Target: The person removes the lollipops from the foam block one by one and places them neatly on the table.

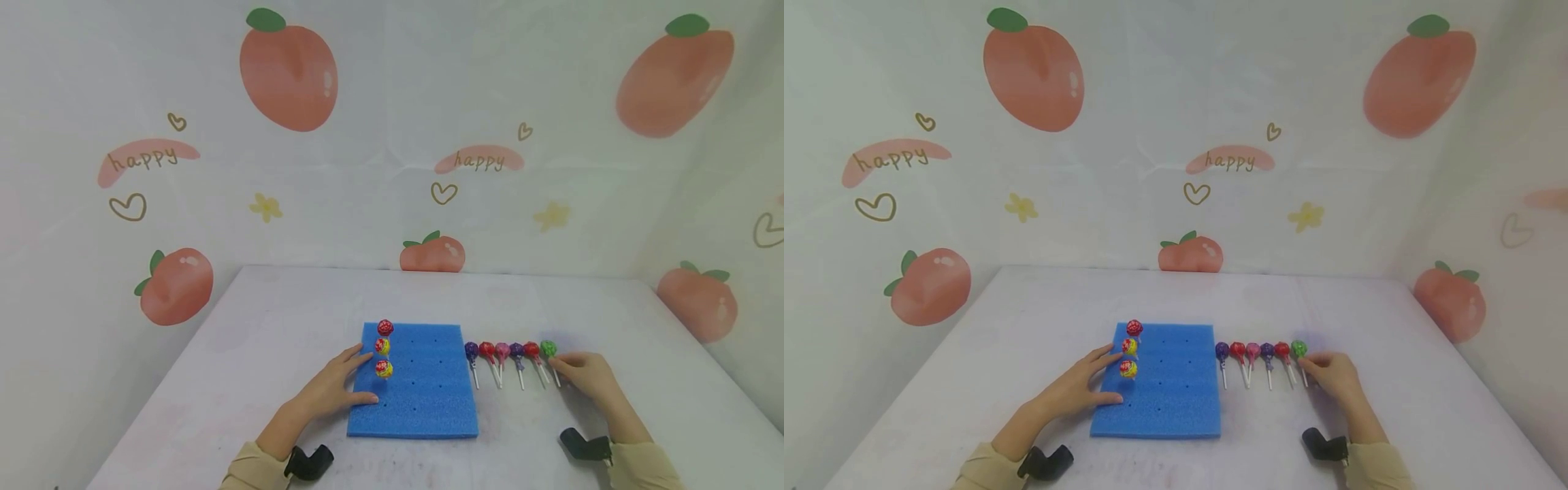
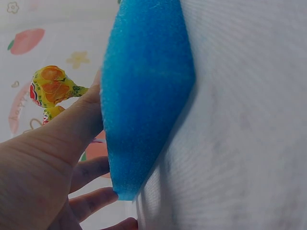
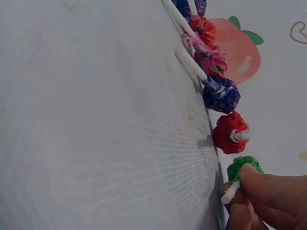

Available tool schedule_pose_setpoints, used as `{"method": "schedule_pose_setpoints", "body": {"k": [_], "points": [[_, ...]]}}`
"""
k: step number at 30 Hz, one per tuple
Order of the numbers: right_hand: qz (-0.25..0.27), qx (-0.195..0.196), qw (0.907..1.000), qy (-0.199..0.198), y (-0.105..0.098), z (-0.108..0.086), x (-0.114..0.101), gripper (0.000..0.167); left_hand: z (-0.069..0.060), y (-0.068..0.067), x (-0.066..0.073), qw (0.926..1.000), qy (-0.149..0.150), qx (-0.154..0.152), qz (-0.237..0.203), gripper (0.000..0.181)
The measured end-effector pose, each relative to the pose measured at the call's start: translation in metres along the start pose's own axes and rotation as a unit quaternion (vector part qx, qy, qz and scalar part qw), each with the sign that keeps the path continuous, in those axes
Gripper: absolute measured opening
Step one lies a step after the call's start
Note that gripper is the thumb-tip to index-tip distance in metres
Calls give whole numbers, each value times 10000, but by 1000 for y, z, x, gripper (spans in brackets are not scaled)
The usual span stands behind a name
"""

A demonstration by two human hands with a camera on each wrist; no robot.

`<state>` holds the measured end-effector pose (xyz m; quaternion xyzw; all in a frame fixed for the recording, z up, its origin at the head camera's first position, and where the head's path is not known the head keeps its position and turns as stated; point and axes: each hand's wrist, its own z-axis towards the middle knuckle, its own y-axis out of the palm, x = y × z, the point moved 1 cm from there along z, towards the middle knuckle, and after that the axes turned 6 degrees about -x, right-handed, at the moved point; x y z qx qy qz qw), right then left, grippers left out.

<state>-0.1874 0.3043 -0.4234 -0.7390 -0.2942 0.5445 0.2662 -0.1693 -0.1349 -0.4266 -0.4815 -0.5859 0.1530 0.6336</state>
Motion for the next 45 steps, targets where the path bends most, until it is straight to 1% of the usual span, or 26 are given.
{"method": "schedule_pose_setpoints", "body": {"k": [7,23,32,45], "points": [[51,10,10000,10,2,3,1,45,0,1,0,10000,-15,-8,58,79],[71,23,10000,17,2,2,3,48,2,2,-2,9999,-28,33,91,78],[35,8,10000,-44,2,4,3,43,0,2,-2,10000,-6,29,94,79],[16,18,10000,-6,2,2,2,47,-1,1,0,10000,16,30,48,78]]}}
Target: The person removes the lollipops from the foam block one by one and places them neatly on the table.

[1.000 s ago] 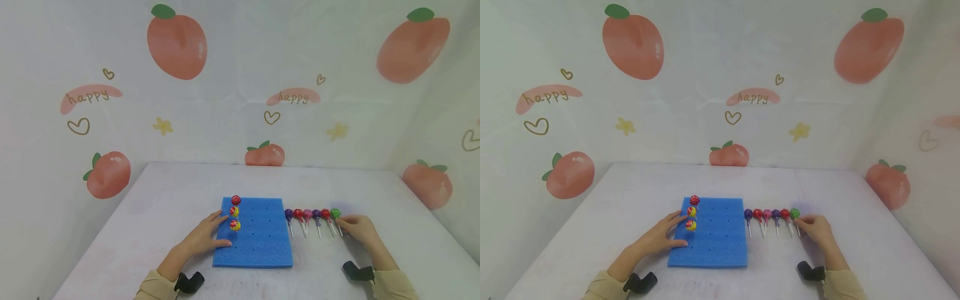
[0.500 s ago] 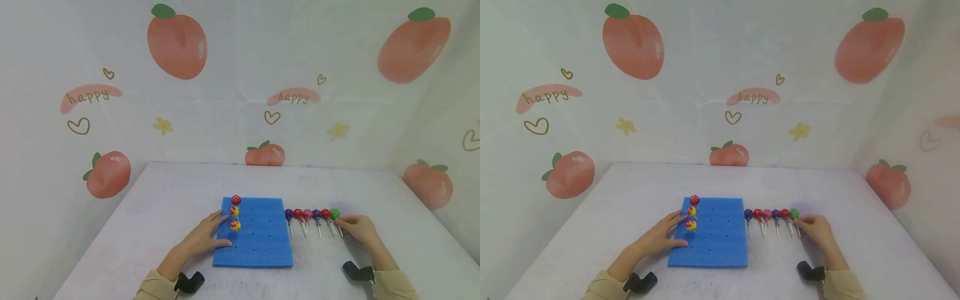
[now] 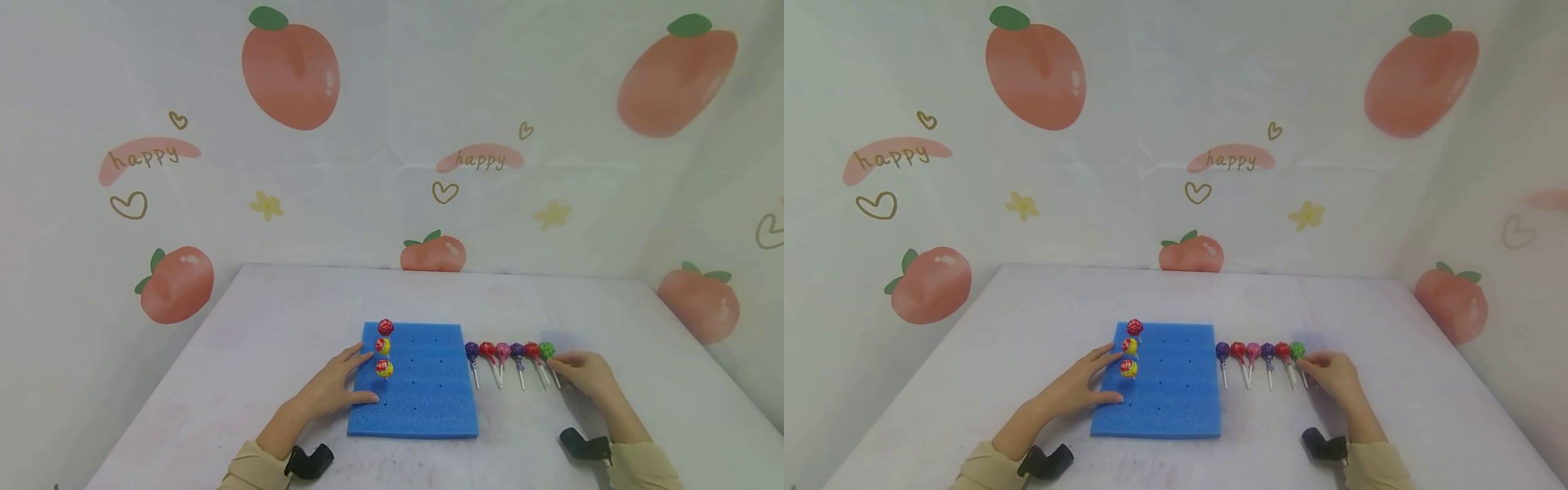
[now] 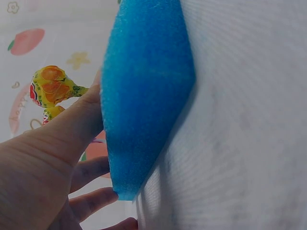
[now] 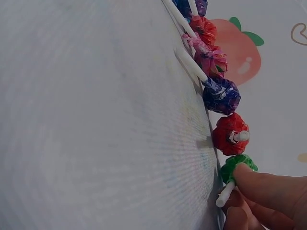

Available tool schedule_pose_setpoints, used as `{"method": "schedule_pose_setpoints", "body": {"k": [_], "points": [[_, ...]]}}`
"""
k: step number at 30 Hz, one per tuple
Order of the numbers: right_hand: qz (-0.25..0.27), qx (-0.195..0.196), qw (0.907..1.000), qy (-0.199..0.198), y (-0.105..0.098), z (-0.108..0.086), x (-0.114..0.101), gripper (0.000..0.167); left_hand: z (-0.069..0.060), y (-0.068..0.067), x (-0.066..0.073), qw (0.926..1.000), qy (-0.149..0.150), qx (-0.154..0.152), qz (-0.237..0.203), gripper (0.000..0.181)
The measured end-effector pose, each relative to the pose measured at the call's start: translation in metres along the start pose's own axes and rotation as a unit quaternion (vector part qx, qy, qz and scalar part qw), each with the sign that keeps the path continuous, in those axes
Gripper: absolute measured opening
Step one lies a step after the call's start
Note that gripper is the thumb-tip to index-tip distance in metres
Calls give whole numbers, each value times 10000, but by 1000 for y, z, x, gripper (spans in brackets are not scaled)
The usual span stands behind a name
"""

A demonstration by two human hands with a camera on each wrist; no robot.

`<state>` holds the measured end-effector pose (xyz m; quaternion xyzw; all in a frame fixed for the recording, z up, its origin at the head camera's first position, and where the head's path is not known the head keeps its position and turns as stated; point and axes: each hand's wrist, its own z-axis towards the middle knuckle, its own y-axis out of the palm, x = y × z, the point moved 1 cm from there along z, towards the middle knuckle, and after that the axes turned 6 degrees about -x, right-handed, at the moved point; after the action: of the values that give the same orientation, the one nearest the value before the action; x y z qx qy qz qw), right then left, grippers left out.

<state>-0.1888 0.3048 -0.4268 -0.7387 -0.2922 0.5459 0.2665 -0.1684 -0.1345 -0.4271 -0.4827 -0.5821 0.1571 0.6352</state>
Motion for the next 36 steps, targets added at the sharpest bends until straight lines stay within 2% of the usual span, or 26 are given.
{"method": "schedule_pose_setpoints", "body": {"k": [11,23,36], "points": [[37,-58,10000,18,-1,-2,-1,43,-1,0,1,10000,11,-19,-9,78],[207,-58,9997,132,-3,-5,-3,48,-1,-1,3,10000,-34,-26,-26,78],[-85,79,9999,-116,-4,-11,-29,47,-2,-2,3,10000,19,-13,-1,78]]}}
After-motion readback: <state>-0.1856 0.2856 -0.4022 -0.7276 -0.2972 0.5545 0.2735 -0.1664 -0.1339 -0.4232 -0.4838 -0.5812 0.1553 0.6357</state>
